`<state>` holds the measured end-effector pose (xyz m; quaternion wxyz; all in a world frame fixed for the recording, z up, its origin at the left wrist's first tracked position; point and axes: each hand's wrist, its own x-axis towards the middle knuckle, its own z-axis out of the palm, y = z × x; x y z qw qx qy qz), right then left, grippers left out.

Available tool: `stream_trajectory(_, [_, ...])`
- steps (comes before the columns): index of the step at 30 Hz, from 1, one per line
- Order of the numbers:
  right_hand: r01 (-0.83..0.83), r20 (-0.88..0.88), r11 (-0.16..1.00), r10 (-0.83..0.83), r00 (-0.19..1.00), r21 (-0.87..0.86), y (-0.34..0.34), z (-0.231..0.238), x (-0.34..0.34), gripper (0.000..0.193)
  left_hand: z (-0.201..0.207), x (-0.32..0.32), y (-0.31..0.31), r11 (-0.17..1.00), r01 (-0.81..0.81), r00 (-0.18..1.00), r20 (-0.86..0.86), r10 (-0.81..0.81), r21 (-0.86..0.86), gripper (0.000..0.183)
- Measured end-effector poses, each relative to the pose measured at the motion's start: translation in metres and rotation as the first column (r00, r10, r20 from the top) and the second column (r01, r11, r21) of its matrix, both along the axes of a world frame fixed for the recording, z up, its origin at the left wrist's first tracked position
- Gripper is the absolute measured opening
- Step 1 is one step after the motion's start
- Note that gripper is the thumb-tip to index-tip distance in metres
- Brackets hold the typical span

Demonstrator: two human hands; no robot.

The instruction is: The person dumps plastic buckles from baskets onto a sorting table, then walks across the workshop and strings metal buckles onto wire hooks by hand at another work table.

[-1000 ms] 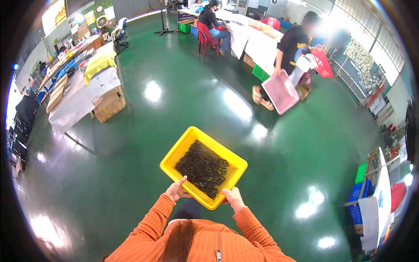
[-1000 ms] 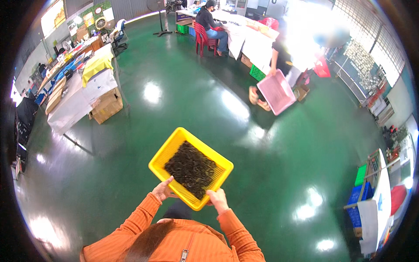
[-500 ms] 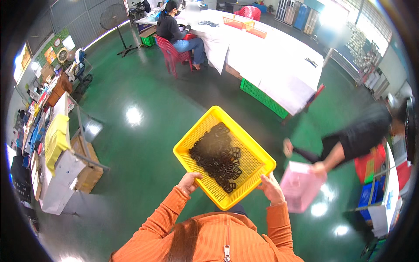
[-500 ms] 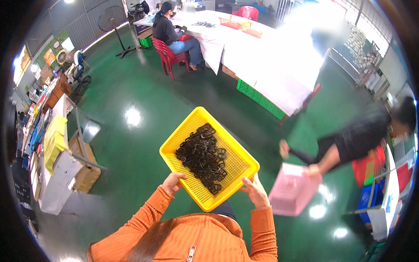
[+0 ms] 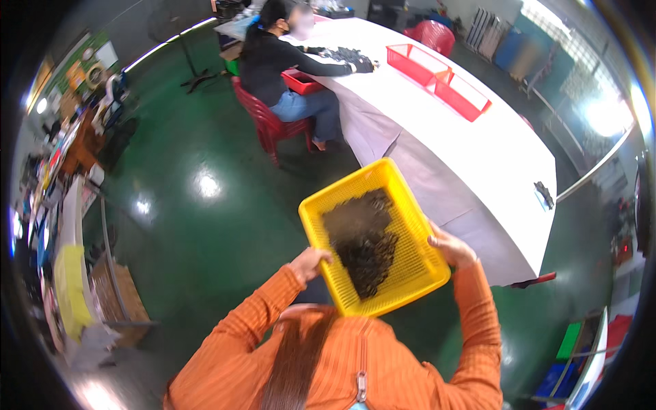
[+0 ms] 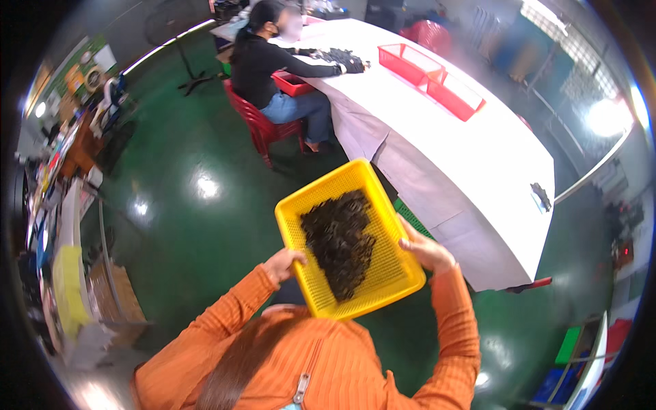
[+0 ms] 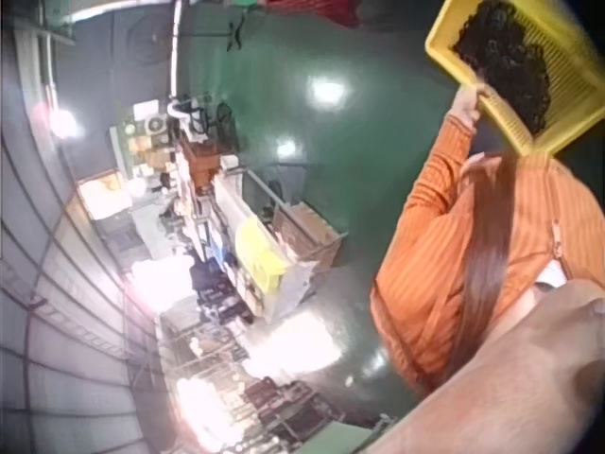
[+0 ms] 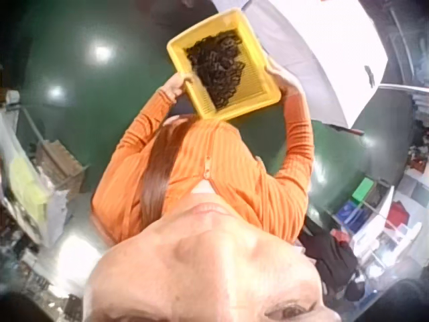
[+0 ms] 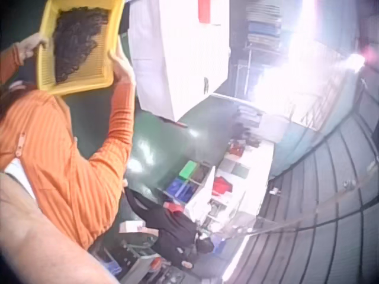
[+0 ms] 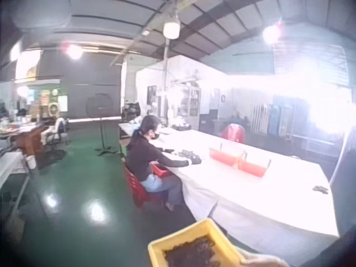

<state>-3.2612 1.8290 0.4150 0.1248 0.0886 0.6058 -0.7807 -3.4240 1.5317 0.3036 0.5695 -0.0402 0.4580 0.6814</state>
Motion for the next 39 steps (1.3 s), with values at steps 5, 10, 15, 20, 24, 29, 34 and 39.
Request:
stream_trajectory(5, [0.115, 0.154, 0.987, -0.097, 0.983, -0.115, 0.078, 0.023, -0.098, 0.071, 0.039, -0.126, 0.100, 0.995, 0.096, 0.995, 0.023, -0.096, -0.033, 0.036])
stream_trajectory(10, [0.297, 0.185, 0.948, -0.273, 0.944, -0.115, 0.160, 0.067, -0.241, 0.055, 0.075, -0.296, 0.235, 0.973, 0.229, 0.972, -0.055, -0.230, -0.026, 0.036])
stream_trajectory(15, [0.573, 0.252, 0.812, -0.580, 0.775, 0.109, 0.262, 0.086, -0.397, 0.042, 0.070, -0.447, 0.348, 0.957, 0.211, 0.977, -0.008, -0.214, 0.200, 0.030])
stream_trajectory(20, [0.417, 0.116, 0.873, -0.455, 0.883, 0.253, 0.406, 0.110, -0.586, 0.043, 0.103, -0.570, 0.393, 0.985, -0.130, 0.960, -0.235, 0.154, 0.113, 0.044])
stream_trajectory(24, [0.336, -0.107, 0.915, -0.319, 0.942, 0.225, 0.487, 0.126, -0.741, 0.055, 0.105, -0.635, 0.371, 0.988, -0.149, 0.969, -0.191, 0.155, 0.046, 0.039])
stream_trajectory(29, [0.345, -0.103, 0.856, -0.331, 0.938, 0.384, 0.546, 0.091, -0.854, 0.058, 0.058, -0.631, 0.320, 0.882, -0.431, 0.902, -0.095, 0.420, -0.189, 0.035])
stream_trajectory(34, [0.300, -0.107, 0.871, -0.280, 0.954, 0.389, 0.566, 0.046, -0.917, 0.071, 0.016, -0.615, 0.317, 0.830, -0.479, 0.867, -0.004, 0.499, -0.287, 0.029])
stream_trajectory(39, [0.355, -0.176, 0.644, -0.327, 0.929, 0.678, 0.564, 0.038, -0.961, 0.081, 0.013, -0.627, 0.337, 0.808, -0.462, 0.873, -0.025, 0.488, -0.366, 0.026])
